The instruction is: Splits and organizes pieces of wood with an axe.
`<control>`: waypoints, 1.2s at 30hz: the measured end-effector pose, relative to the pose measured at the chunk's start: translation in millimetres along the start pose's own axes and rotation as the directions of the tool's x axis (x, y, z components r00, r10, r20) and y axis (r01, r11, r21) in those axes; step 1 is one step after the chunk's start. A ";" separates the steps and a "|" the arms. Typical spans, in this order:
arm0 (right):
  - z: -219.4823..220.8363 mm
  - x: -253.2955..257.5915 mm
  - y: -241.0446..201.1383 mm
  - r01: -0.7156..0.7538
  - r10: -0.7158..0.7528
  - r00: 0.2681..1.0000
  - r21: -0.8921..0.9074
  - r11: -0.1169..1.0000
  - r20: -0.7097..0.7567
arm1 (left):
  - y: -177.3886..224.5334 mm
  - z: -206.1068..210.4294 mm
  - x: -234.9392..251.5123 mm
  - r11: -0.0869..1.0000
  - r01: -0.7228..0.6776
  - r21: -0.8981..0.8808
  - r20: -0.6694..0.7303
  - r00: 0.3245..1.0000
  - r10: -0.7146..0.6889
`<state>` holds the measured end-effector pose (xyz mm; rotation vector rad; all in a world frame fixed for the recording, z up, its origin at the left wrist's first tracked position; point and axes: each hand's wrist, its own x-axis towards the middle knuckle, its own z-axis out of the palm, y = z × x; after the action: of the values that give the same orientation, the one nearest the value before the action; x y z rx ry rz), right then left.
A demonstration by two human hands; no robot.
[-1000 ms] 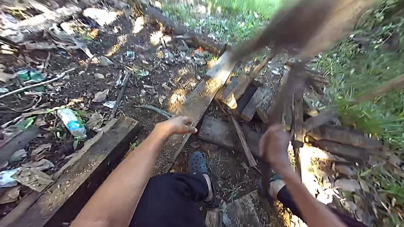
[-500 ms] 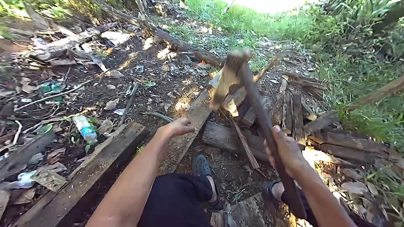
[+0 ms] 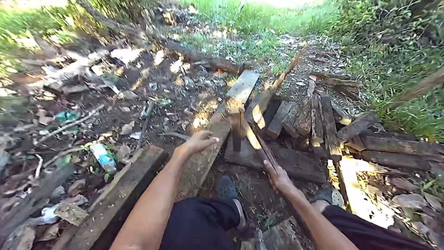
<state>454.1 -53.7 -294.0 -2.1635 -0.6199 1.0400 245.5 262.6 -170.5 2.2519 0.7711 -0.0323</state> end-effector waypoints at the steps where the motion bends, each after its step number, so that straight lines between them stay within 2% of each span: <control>1: 5.6 4.7 -0.4 0.016 -0.016 1.000 -0.009 1.000 -0.012 | 3.7 -6.1 1.6 1.000 -0.019 -0.011 -0.066 0.998 0.018; 7: 18.8 4.1 9.4 0.033 -0.029 0.999 0.084 0.996 -0.042 | 26.6 -20.3 18.8 0.997 -0.024 -0.068 -0.331 0.944 0.000; 11: 21.6 3.7 11.2 -0.002 0.010 0.999 0.194 0.981 -0.039 | 47.1 -18.7 52.6 0.998 0.016 -0.064 -0.366 0.930 -0.038; 13: 24.1 4.2 13.7 -0.004 0.011 1.000 0.227 0.974 -0.029 | 49.3 -4.5 79.4 0.994 0.049 -0.102 -0.383 0.920 -0.085; 16: 23.1 5.1 18.7 0.011 -0.009 1.000 0.241 0.970 -0.011 | 55.6 36.8 118.9 0.958 0.013 -0.288 -0.454 0.879 -0.149; 18: 22.6 8.0 26.3 0.011 -0.011 1.000 0.217 0.976 -0.002 | 62.4 71.7 142.0 0.899 -0.132 -0.417 -0.571 0.808 -0.146; 20: 23.4 11.0 33.2 0.028 -0.027 1.000 0.174 0.984 -0.006 | 75.6 101.0 157.0 0.839 -0.268 -0.474 -0.702 0.691 -0.175; 24: 29.1 9.9 38.2 0.064 -0.063 0.998 0.078 0.995 -0.017 | 91.1 128.0 167.7 0.772 -0.362 -0.523 -0.809 0.495 -0.316; 27: 32.2 8.0 39.4 0.082 -0.082 0.997 0.062 0.995 -0.005 | 85.7 129.3 173.7 0.727 -0.420 -0.543 -0.830 0.403 -0.386; 29: 31.7 9.4 41.7 0.090 -0.090 0.996 0.067 0.994 -0.006 | 80.1 128.8 178.2 0.701 -0.483 -0.524 -0.846 0.390 -0.364; 32: 25.5 10.1 42.6 0.069 -0.070 0.998 0.084 0.994 0.003 | 76.4 128.7 182.9 0.664 -0.567 -0.488 -0.865 0.418 -0.280; 36: 20.3 14.2 48.8 0.060 -0.060 0.998 0.073 0.995 -0.012 | 73.7 125.4 183.8 0.719 -0.542 -0.435 -0.866 0.471 -0.169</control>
<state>452.2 -70.5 -346.1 -2.0724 -0.6285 1.0043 460.8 235.2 -258.9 1.4718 0.7903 1.4338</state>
